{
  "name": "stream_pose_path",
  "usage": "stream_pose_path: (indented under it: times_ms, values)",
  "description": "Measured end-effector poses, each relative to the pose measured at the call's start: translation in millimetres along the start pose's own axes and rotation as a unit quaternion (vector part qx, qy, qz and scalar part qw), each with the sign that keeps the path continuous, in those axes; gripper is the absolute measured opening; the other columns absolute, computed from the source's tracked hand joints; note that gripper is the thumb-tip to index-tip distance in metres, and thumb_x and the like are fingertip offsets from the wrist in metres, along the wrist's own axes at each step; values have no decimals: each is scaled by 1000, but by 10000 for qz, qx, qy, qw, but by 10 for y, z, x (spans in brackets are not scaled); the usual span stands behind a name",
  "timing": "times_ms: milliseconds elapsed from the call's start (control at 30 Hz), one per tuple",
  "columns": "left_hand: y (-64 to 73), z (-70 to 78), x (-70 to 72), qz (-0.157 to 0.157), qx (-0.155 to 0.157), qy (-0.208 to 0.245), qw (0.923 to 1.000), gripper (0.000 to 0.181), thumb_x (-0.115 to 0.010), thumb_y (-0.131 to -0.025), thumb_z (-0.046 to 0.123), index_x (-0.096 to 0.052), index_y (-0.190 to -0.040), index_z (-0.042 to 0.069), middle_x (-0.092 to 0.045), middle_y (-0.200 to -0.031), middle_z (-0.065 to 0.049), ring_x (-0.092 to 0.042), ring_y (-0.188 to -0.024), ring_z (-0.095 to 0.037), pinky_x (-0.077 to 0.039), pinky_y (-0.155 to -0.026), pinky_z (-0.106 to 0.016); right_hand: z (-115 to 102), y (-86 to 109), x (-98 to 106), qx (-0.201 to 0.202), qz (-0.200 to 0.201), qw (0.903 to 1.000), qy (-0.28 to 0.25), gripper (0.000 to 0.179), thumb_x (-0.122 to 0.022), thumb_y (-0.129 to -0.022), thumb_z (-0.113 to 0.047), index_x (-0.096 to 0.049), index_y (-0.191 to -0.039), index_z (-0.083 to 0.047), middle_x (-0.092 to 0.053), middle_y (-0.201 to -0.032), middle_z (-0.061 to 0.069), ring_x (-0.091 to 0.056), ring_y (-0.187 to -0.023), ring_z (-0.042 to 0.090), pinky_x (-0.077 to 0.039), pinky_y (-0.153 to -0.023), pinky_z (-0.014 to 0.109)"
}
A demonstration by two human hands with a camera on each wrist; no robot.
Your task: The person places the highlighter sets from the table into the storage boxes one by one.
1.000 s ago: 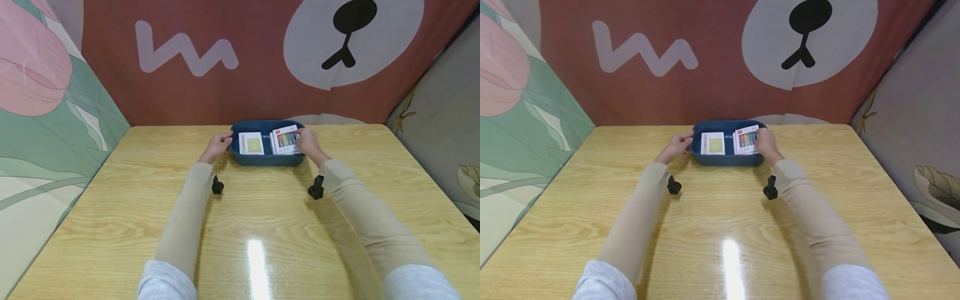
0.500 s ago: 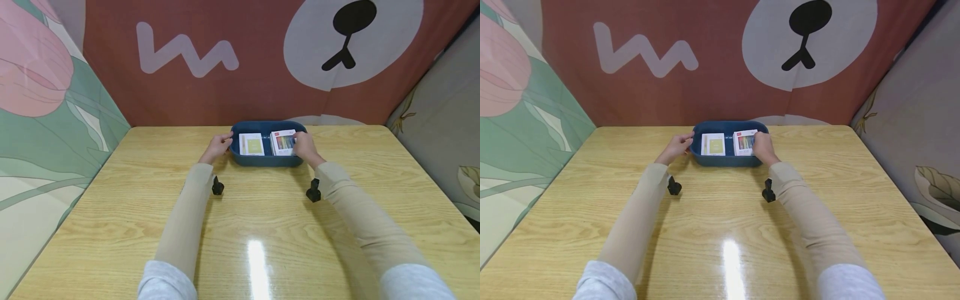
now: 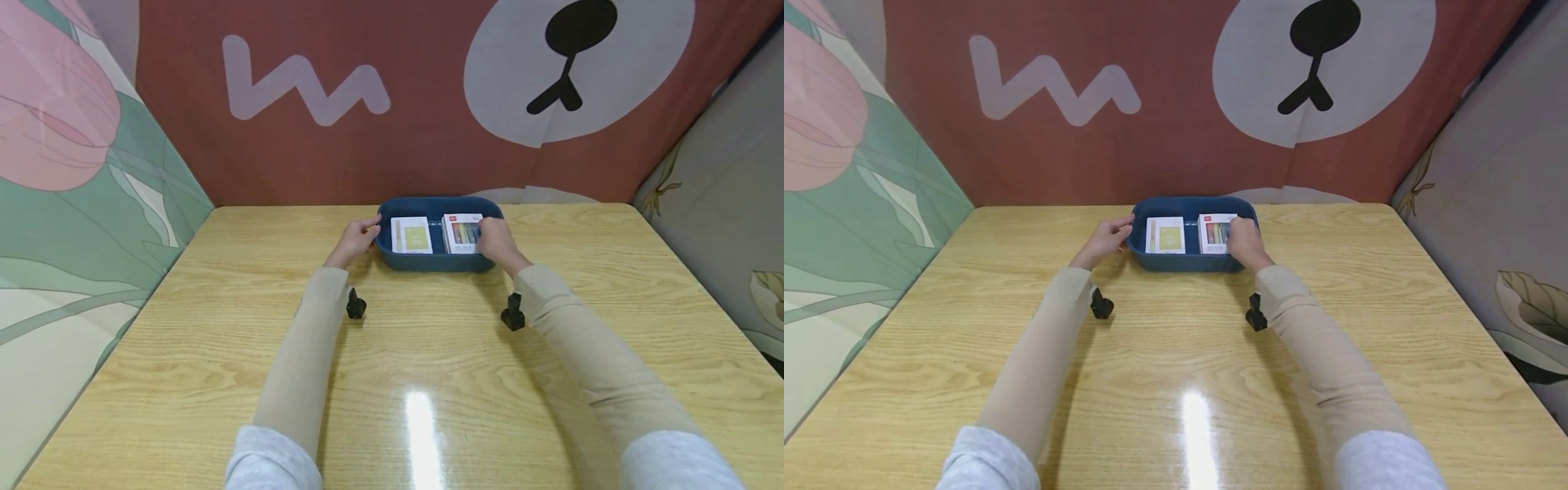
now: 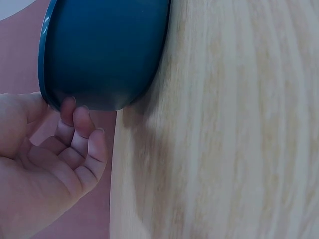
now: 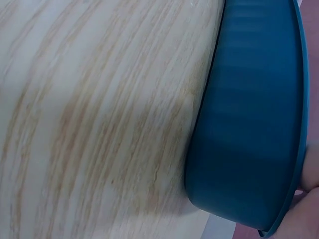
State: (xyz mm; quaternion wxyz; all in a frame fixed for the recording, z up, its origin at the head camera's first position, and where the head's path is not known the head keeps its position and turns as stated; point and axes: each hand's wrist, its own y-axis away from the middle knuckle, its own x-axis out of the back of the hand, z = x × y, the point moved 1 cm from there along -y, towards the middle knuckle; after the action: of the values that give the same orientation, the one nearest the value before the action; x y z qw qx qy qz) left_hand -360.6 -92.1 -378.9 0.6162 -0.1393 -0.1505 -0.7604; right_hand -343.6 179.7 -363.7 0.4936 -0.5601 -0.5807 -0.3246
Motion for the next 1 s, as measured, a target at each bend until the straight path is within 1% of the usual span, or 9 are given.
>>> stream_pose_path:
  times_ms: [133, 233, 367, 500, 600, 700, 767, 900, 1000]
  values:
    - [9, -10, 1, 2, -8, 46, 10000, 40, -42, -96, 17, -40, -135, 12, -52, -109, -23, -48, -81, -38, -42, -76, -44, -3, 15, -11, 128, 117, 9998, 84, 23, -47, -74, 8, -42, -55, -3, -43, -56, 7, -38, -61, 23, -35, -58, 36]
    - [10, -16, -2, 11, -6, 46, 10000, 40, -43, -96, 18, -41, -135, 14, -52, -101, -21, -48, -81, -38, -43, -75, -43, 2, 22, -17, 175, 194, 9996, 82, 24, -47, -78, 5, -44, -56, -1, -45, -56, 10, -40, -64, 26, -36, -61, 37]
    - [7, -35, -8, 46, -16, 61, 10000, 40, -43, -95, 19, -42, -135, 15, -50, -83, -18, -49, -78, -38, -42, -70, -42, 13, 43, -18, 75, 202, 9996, -176, 15, -47, -81, 5, -61, -77, 10, -59, -77, 23, -49, -81, 33, -41, -72, 42]
    - [-5, -59, -12, 161, -6, 53, 9999, 39, -45, -95, 21, -45, -133, 16, -52, -80, -20, -50, -76, -37, -42, -65, -38, 21, 54, -19, 3, 156, 9989, -444, 25, -46, -83, 4, -59, -101, 15, -58, -100, 29, -48, -97, 37, -40, -82, 45]
    - [-11, -74, -11, 305, -50, -2, 9995, 38, -47, -94, 21, -48, -131, 16, -54, -81, -24, -51, -74, -38, -42, -60, -35, 29, 48, -30, 111, 273, 9979, -575, 26, -47, -83, 4, -59, -102, 16, -57, -101, 29, -48, -97, 37, -39, -83, 45]
    - [-9, -86, -15, 515, -297, -189, 9981, 36, -50, -93, 20, -52, -128, 13, -57, -81, -24, -53, -69, -36, -39, -51, -28, 39, 56, -39, 234, 446, 9962, -716, 25, -47, -84, 3, -59, -101, 16, -57, -99, 29, -48, -96, 37, -38, -83, 46]
    - [-1, -89, -25, 744, -551, -435, 9948, 34, -53, -91, 18, -56, -124, 8, -60, -85, -21, -52, -64, -29, -37, -49, -24, 47, 71, -49, 351, 587, 9948, -750, 24, -48, -84, 3, -59, -101, 16, -56, -99, 30, -48, -96, 38, -38, -83, 46]
    - [10, -70, -52, 1286, -934, -870, 9835, 27, -58, -88, 13, -63, -110, 0, -60, -79, -14, -45, -59, -13, -36, -52, -21, 59, 109, -57, 538, 785, 9928, -727, 25, -50, -86, 1, -57, -104, 16, -52, -103, 30, -48, -98, 38, -39, -83, 47]
    - [31, -19, -77, 1534, -1087, -1182, 9750, 22, -59, -86, 10, -66, -102, -2, -57, -73, -11, -48, -63, -17, -37, -57, -24, 69, 145, -35, 668, 984, 9899, -777, 26, -51, -86, 1, -57, -106, 16, -52, -102, 30, -48, -96, 38, -40, -82, 46]
